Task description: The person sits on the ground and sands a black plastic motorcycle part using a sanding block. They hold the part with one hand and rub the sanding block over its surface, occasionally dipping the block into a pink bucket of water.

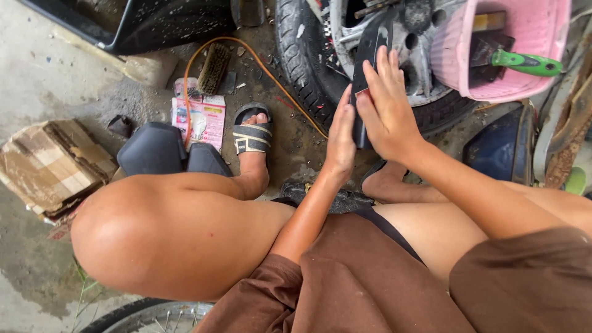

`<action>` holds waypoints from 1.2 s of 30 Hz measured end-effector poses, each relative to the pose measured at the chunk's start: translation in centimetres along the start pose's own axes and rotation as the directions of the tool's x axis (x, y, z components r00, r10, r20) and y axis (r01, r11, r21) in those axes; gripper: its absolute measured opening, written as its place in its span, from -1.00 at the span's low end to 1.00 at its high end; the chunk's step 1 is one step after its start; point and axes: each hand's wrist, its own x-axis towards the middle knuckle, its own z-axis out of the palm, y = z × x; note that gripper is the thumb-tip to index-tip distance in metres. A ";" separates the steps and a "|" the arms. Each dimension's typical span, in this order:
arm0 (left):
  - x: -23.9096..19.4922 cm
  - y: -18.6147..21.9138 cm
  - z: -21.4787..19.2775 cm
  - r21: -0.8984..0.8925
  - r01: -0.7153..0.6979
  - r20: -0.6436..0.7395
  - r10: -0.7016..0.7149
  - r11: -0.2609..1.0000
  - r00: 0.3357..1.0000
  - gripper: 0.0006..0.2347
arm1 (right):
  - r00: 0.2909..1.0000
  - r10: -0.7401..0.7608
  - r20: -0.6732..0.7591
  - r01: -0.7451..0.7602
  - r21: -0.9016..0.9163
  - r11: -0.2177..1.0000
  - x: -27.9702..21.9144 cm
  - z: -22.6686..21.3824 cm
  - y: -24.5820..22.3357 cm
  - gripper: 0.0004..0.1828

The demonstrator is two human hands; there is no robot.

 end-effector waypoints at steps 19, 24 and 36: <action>-1.2 0.2 -0.5 0.189 -0.186 -0.045 0.197 0.964 0.979 -0.50 | 0.968 0.243 -0.064 -0.230 0.155 0.961 -0.9 2.7 -2.2 -0.30; -1.1 0.4 -1.4 0.269 -0.307 -0.059 0.334 0.913 0.941 -0.51 | 0.987 0.135 -0.088 -0.121 0.146 0.982 -0.2 2.9 -3.1 -0.31; -0.9 2.1 -1.1 0.224 -0.223 -0.157 0.261 0.949 0.952 -0.45 | 0.981 0.192 0.004 -0.191 0.110 0.975 -0.5 3.2 -3.0 -0.27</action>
